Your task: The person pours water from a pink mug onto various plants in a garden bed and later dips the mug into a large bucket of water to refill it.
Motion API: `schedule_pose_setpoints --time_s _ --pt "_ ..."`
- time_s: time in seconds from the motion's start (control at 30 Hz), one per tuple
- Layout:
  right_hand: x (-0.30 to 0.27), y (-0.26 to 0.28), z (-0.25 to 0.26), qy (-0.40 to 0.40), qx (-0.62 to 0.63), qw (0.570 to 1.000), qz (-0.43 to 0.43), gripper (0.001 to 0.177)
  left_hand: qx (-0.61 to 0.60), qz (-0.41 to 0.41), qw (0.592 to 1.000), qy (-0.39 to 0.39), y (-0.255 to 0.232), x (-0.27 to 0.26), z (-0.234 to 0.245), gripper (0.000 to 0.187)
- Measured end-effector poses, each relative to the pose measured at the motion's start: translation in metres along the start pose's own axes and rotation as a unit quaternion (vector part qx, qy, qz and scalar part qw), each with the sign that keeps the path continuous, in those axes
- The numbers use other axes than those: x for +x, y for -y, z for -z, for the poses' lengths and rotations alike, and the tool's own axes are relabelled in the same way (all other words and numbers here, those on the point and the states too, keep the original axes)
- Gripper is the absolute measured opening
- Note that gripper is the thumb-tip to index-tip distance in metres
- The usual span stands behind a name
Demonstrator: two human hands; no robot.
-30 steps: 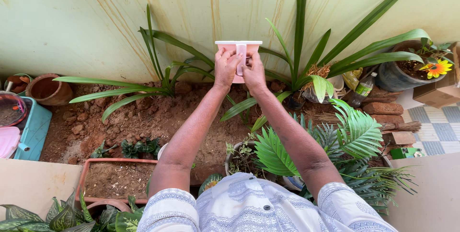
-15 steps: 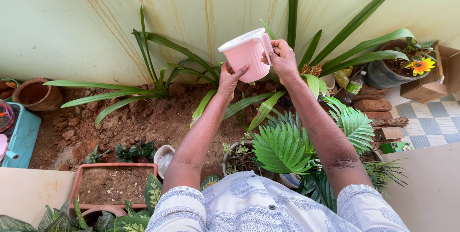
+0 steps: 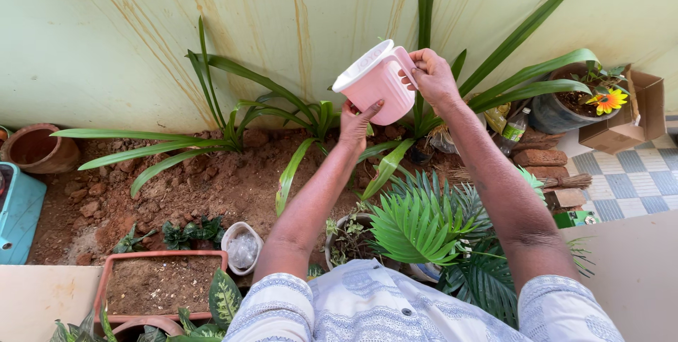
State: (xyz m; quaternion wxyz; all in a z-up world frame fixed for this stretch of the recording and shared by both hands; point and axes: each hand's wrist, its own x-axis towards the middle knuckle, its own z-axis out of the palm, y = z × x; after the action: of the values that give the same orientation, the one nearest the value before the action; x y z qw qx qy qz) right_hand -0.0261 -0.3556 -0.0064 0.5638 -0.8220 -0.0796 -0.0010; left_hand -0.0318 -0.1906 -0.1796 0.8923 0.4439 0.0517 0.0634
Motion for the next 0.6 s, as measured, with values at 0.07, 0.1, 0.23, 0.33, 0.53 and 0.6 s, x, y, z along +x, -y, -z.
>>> schedule_pose_setpoints --time_s 0.07,0.1,0.23,0.33,0.53,0.6 --pt "0.0 0.005 0.005 0.008 -0.006 1.0 0.002 0.021 -0.014 -0.012 1.0 -0.006 0.006 -0.003 -0.008 0.102" --pt "0.0 0.007 0.007 0.013 -0.009 1.0 0.003 0.021 -0.021 -0.018 1.0 -0.009 0.008 -0.005 -0.011 0.1" --pt "-0.003 0.012 0.013 0.027 -0.038 0.999 0.007 0.03 -0.058 -0.035 0.998 -0.011 0.012 -0.012 -0.023 0.099" --pt "0.0 0.01 0.016 0.03 -0.063 0.997 0.014 0.037 -0.07 -0.039 0.997 -0.02 0.017 -0.014 -0.029 0.1" --pt "0.01 0.004 0.021 0.031 -0.104 0.993 0.036 0.043 -0.077 -0.028 0.995 -0.06 0.027 -0.013 -0.039 0.104" --pt "0.011 0.006 0.02 0.024 -0.123 0.991 0.035 0.042 -0.085 -0.023 0.994 -0.061 0.028 -0.012 -0.041 0.105"
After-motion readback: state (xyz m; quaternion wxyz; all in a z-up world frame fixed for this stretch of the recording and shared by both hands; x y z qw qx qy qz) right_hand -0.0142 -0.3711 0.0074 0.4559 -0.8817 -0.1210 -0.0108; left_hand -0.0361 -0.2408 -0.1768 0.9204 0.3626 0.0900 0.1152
